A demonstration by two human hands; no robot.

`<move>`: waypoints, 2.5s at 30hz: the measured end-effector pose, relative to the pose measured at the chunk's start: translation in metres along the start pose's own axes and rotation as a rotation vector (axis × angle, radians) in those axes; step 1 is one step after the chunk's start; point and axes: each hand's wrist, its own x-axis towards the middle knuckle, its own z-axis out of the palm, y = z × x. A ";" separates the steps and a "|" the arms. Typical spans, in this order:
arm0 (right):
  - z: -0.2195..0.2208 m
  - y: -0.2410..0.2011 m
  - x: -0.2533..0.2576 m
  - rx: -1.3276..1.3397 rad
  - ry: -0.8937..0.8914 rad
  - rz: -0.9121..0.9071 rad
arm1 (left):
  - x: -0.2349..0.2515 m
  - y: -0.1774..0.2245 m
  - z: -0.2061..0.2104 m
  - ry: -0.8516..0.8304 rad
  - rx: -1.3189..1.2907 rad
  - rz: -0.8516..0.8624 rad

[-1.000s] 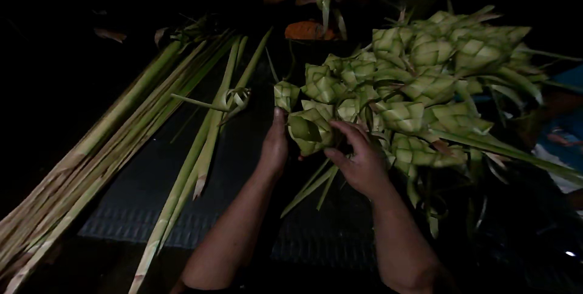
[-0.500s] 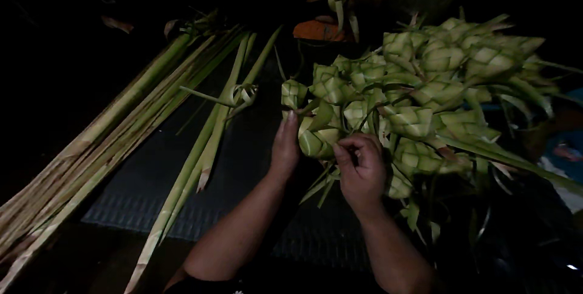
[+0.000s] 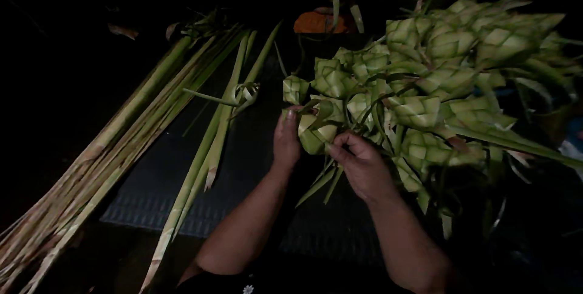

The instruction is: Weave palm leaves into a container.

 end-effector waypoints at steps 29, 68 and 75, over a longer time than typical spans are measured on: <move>0.005 0.002 0.003 0.116 0.230 0.128 | 0.007 -0.030 -0.009 -0.027 0.321 0.290; 0.018 -0.007 0.003 -0.702 -0.314 0.223 | -0.073 0.018 -0.042 0.382 0.286 -0.456; 0.006 0.005 0.007 -0.304 -0.280 0.342 | -0.075 0.015 -0.047 0.223 0.253 -0.467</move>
